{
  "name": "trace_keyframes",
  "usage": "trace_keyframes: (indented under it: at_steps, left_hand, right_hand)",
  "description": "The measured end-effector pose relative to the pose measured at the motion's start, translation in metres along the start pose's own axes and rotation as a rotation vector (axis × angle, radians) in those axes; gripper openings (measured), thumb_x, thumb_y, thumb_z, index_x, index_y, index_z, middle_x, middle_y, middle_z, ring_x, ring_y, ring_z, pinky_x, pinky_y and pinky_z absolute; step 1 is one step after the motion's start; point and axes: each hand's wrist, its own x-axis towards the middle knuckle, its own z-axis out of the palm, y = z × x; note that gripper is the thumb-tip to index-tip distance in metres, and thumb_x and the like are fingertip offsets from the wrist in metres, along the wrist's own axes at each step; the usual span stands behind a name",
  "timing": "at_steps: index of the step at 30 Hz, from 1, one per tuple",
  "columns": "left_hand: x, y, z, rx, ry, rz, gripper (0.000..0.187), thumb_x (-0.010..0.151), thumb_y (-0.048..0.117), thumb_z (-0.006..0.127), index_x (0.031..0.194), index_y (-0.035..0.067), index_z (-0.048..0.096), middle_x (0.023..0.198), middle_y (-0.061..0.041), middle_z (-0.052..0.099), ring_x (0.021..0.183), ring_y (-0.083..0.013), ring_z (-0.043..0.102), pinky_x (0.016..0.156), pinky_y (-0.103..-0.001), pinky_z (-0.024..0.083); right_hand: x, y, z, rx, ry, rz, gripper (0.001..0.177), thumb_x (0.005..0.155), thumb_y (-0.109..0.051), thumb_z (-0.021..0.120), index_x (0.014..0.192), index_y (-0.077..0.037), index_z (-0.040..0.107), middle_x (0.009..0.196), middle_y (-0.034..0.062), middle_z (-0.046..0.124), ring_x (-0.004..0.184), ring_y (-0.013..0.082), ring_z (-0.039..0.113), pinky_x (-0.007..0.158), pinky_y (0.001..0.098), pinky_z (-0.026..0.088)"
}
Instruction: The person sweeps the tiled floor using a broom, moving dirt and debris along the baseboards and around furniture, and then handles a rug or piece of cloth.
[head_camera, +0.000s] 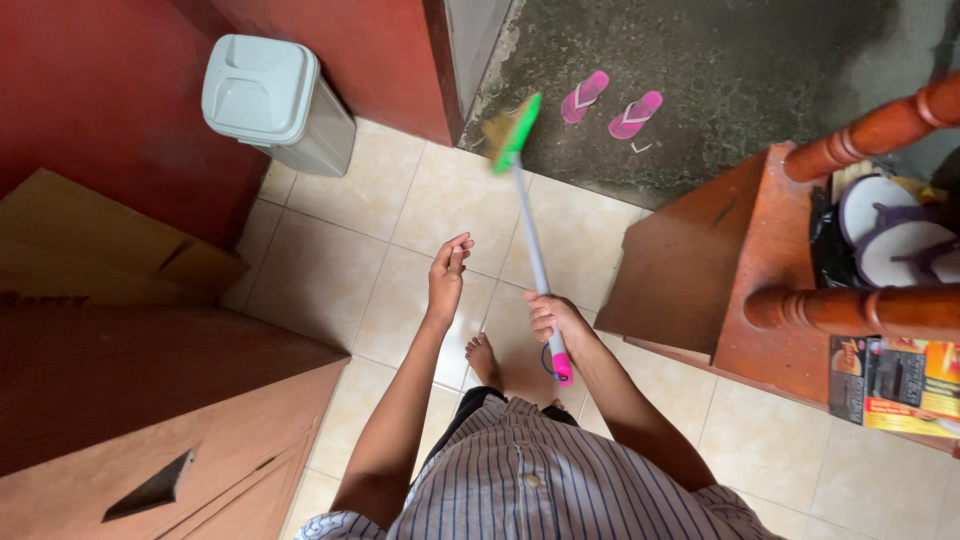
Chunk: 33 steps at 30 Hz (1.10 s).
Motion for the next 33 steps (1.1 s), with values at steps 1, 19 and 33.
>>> trace_keyframes:
  at_steps: [1,19,33]
  left_hand:
    - [0.004,-0.001,-0.007,-0.005,0.006,-0.002,0.034,0.109,0.024,0.046,0.134,0.013,0.065,0.123,0.0,0.072,0.108,-0.0124,0.06,0.092,-0.03,0.048]
    - [0.071,0.003,0.009,0.042,-0.126,0.001,0.034,0.109,0.027,0.045,0.133,0.014,0.065,0.123,0.001,0.071,0.11,-0.0116,0.06,0.092,-0.029,0.048]
    - [0.035,0.014,0.15,0.082,-0.39,0.055,0.033,0.109,0.027,0.046,0.133,0.013,0.066,0.122,0.0,0.072,0.108,-0.012,0.06,0.092,-0.029,0.048]
  right_hand:
    - [0.004,-0.001,0.006,0.22,-0.195,0.172,0.021,0.091,-0.01,0.059,0.112,-0.012,0.06,0.06,-0.0108,0.041,0.041,-0.0006,0.034,0.035,0.0186,0.031]
    - [0.094,-0.047,-0.019,-0.689,0.524,-0.339,0.033,0.087,-0.002,0.056,0.119,-0.009,0.051,0.058,0.0059,0.056,0.04,0.0172,0.054,0.037,0.0351,0.046]
    - [0.043,-0.075,-0.178,-0.749,0.523,-0.393,0.016,0.087,-0.011,0.068,0.089,0.003,0.061,0.074,0.0182,0.063,0.055,0.0239,0.062,0.047,0.0387,0.05]
